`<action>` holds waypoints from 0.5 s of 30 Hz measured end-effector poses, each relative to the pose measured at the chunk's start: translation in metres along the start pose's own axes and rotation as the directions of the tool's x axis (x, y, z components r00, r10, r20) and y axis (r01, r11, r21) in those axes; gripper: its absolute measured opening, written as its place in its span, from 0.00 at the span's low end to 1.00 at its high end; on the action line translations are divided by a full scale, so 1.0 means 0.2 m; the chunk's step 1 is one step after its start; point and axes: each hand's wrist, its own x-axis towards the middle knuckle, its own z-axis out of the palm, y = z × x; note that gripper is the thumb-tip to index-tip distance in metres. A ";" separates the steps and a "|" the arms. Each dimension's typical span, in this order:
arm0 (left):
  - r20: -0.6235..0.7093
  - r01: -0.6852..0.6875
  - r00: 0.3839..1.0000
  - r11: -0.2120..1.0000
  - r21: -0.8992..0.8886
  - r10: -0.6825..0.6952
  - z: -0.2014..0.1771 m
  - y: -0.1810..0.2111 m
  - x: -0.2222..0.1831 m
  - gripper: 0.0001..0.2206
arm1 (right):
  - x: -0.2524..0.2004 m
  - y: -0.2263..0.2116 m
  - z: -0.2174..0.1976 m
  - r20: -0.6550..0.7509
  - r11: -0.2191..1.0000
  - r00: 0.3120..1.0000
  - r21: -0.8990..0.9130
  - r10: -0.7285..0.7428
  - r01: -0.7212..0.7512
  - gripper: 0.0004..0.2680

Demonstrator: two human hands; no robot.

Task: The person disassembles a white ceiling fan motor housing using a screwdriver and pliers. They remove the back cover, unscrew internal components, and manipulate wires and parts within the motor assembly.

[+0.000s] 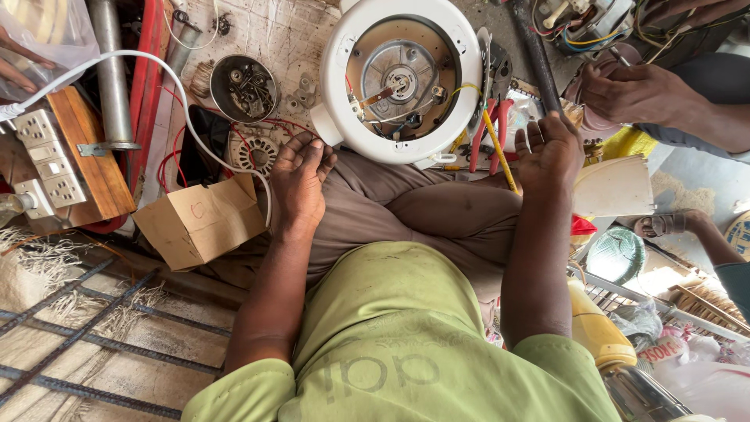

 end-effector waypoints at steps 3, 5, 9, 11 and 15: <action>0.015 -0.024 1.000 1.000 0.010 0.024 0.00 -0.01 0.01 0.09 | 0.07 0.01 -0.03 -0.009 0.988 0.990 0.059 0.141 -0.140 0.07; -0.002 -0.030 1.000 1.000 0.009 0.030 0.00 -0.02 0.00 0.10 | 0.10 0.03 -0.06 0.049 0.984 0.988 0.095 0.149 -0.154 0.06; 0.004 -0.047 0.999 0.997 0.053 0.047 0.02 -0.02 0.01 0.10 | 0.13 0.03 -0.01 0.030 0.993 0.997 0.093 0.077 -0.079 0.05; 0.008 -0.061 0.998 0.998 0.035 0.061 0.01 -0.02 0.02 0.11 | 0.13 0.03 0.02 0.012 0.992 0.995 0.069 0.103 -0.104 0.05; 0.004 -0.046 0.999 0.998 0.045 0.046 0.00 -0.03 0.02 0.11 | 0.10 0.04 0.03 0.052 0.996 0.996 0.054 0.068 -0.070 0.04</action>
